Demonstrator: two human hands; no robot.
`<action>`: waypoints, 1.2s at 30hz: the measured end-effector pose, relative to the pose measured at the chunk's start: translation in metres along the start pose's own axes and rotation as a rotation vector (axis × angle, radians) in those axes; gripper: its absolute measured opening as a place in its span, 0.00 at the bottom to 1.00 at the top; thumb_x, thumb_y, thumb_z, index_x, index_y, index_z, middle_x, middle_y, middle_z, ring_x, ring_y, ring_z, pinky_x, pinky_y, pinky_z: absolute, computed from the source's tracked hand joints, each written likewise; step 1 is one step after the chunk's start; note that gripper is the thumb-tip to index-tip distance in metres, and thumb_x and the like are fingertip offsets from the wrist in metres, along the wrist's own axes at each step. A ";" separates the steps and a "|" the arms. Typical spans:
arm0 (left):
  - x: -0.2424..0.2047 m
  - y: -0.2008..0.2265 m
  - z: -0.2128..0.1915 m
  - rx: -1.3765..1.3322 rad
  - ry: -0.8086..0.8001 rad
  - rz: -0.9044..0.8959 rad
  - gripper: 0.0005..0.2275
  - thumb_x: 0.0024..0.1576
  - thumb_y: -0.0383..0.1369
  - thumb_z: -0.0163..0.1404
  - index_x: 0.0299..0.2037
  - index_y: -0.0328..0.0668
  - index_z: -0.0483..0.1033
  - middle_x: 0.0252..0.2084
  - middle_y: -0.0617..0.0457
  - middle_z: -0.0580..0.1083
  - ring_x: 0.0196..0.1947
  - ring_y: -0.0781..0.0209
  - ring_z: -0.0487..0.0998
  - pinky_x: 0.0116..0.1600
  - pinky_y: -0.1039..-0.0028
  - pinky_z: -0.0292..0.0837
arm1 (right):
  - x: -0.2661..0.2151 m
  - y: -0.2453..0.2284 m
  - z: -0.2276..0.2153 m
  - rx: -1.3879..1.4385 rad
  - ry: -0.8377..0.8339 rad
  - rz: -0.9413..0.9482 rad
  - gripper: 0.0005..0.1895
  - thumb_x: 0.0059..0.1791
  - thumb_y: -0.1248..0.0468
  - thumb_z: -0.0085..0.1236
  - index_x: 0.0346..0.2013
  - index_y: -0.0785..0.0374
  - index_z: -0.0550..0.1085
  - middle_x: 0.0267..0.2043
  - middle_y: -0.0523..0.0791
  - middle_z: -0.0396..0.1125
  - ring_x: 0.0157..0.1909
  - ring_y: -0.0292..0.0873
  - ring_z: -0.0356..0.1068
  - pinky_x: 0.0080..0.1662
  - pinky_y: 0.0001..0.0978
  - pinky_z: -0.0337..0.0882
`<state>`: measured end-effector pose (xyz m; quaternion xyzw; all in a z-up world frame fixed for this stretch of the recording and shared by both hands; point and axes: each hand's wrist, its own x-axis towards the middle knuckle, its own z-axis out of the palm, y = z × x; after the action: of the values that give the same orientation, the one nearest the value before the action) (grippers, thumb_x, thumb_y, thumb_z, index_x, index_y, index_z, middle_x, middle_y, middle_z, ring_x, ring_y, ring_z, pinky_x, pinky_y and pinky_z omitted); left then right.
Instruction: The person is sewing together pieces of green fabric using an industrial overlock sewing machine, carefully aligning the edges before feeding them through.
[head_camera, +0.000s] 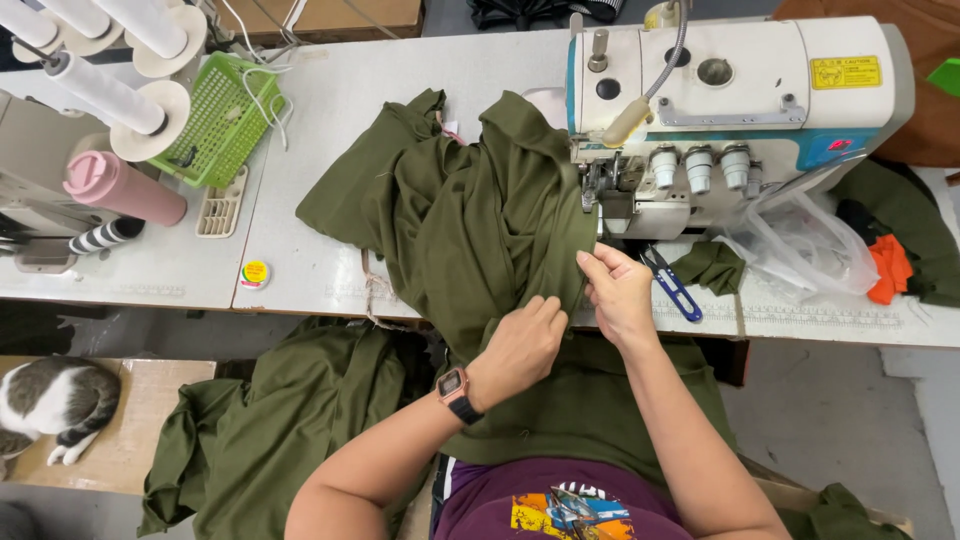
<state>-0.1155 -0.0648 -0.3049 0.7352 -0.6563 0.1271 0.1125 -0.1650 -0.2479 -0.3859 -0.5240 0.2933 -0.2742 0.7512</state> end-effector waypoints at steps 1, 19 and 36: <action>0.005 -0.003 -0.001 0.001 -0.001 0.002 0.09 0.47 0.27 0.56 0.29 0.43 0.66 0.31 0.56 0.60 0.33 0.58 0.68 0.30 0.76 0.65 | 0.001 0.001 0.000 0.002 0.001 0.000 0.14 0.54 0.69 0.57 0.55 0.68 0.77 0.39 0.53 0.77 0.37 0.40 0.78 0.35 0.29 0.79; 0.096 -0.039 -0.014 0.096 0.201 -0.031 0.07 0.49 0.25 0.50 0.28 0.44 0.63 0.30 0.58 0.60 0.28 0.57 0.67 0.27 0.69 0.65 | -0.001 -0.002 0.007 0.272 -0.022 0.048 0.14 0.56 0.67 0.53 0.55 0.70 0.76 0.37 0.52 0.75 0.35 0.36 0.74 0.40 0.40 0.82; 0.145 -0.091 0.002 -0.323 -0.148 -0.312 0.07 0.52 0.34 0.51 0.29 0.42 0.80 0.27 0.51 0.70 0.28 0.38 0.79 0.36 0.50 0.77 | -0.051 -0.090 0.052 -0.097 -0.140 -0.244 0.18 0.55 0.74 0.50 0.60 0.65 0.75 0.40 0.48 0.75 0.44 0.35 0.73 0.50 0.44 0.78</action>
<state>-0.0091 -0.1913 -0.2580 0.8074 -0.5530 -0.0526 0.1987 -0.1712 -0.2063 -0.2779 -0.6093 0.1875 -0.3117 0.7046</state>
